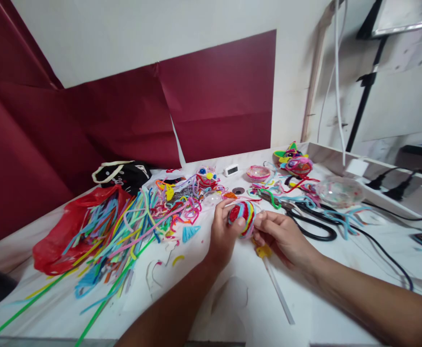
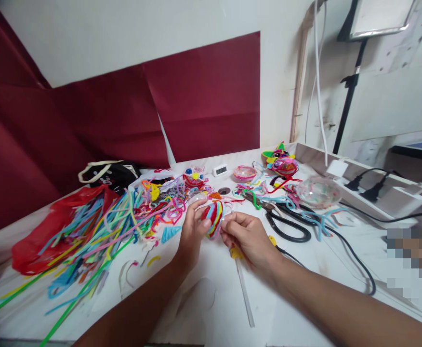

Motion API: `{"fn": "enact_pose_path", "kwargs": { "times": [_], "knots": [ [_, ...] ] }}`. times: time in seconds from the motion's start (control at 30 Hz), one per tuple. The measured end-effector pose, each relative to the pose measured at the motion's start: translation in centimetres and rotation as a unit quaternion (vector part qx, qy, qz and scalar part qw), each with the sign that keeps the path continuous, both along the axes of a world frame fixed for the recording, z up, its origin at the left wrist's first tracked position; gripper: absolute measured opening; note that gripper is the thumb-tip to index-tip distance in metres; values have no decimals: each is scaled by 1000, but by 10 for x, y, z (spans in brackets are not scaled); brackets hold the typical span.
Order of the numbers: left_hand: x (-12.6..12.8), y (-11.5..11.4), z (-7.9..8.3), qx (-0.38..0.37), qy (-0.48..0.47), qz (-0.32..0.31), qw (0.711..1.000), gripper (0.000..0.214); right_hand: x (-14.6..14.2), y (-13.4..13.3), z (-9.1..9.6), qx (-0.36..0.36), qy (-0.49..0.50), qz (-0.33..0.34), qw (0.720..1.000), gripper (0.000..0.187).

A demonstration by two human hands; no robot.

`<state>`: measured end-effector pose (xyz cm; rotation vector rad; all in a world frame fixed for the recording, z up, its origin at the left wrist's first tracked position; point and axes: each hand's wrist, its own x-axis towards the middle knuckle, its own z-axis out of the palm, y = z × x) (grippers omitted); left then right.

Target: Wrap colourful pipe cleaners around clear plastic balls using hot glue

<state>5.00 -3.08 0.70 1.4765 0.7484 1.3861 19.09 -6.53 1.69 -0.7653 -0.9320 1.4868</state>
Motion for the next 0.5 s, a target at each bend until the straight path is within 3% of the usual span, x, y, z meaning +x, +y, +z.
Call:
{"fn": "enact_pose_path", "kwargs": {
  "times": [0.2,0.5],
  "knots": [
    [-2,4,1,-63,-23,-20,998,42,0,1,2,-1,3,13,1000,23],
    [-3,0,9,25,4,59,998,39,4,5,0,-8,3,52,999,26]
  ]
}}
